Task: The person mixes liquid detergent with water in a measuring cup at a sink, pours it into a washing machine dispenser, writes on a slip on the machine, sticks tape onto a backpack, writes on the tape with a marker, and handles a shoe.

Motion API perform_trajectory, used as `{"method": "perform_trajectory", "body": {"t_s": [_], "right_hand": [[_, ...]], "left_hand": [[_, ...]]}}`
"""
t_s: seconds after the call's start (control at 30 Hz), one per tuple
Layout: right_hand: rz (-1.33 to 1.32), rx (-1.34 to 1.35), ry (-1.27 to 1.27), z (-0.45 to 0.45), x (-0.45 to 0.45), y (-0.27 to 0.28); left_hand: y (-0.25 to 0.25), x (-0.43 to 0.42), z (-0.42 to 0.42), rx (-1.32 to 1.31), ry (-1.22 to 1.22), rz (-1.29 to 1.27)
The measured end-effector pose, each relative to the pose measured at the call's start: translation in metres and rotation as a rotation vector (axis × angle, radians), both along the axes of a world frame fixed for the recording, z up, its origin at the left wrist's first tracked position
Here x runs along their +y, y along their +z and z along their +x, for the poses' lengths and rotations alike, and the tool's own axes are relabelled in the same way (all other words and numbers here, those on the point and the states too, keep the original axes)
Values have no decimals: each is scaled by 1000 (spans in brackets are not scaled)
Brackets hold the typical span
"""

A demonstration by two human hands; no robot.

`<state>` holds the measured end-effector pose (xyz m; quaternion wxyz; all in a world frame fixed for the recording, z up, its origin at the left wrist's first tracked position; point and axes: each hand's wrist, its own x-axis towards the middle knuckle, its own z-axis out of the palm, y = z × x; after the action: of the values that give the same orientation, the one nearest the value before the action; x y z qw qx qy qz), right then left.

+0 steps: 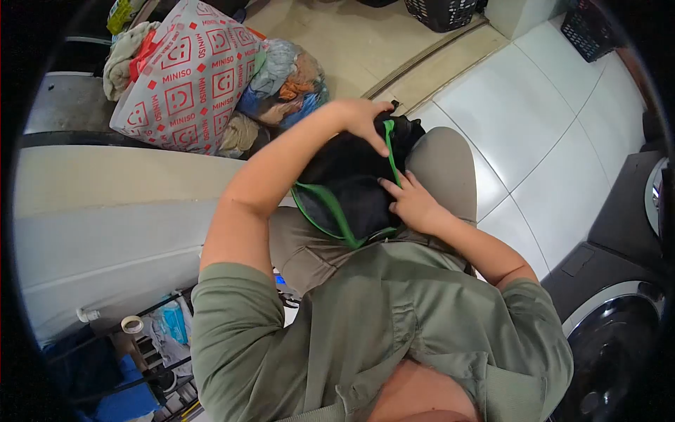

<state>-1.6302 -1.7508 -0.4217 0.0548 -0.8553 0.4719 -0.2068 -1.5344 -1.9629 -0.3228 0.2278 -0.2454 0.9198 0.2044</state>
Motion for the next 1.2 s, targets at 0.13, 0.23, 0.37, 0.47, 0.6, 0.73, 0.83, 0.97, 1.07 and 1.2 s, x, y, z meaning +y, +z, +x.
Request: {"method": "perform_trajectory", "body": {"t_s": [0.13,0.23,0.37,0.47,0.6,0.73,0.83,0.97,1.07,1.2], "right_hand": [[622,-1286,-394,-22,-34,-2],[476,-1393,-459,-18,-79,-6],[678,-1573,-339,-3,-109,8],[593,-1341,-282,-15,-131,-3],[714,-1324,-207,-26,-137,19],[714,-1093,-437,-25,-137,19],[321,-676,-450,-20,-134,9],[-83,-433,-504,-14,-128,9],[-61,-111,-472,-4,-119,-4],[-2,-88,-306,-2,-103,3]], "left_hand": [[-8,-6,6,10,28,-100],[-7,-18,22,170,73,72],[-4,-24,29,300,63,85],[-3,-30,31,210,18,114],[-6,-38,22,189,10,149],[-10,-51,22,254,14,98],[-19,-58,21,259,50,139],[-23,-65,20,307,45,119],[-31,-65,19,340,8,0],[-39,-72,29,381,20,-203]]}}
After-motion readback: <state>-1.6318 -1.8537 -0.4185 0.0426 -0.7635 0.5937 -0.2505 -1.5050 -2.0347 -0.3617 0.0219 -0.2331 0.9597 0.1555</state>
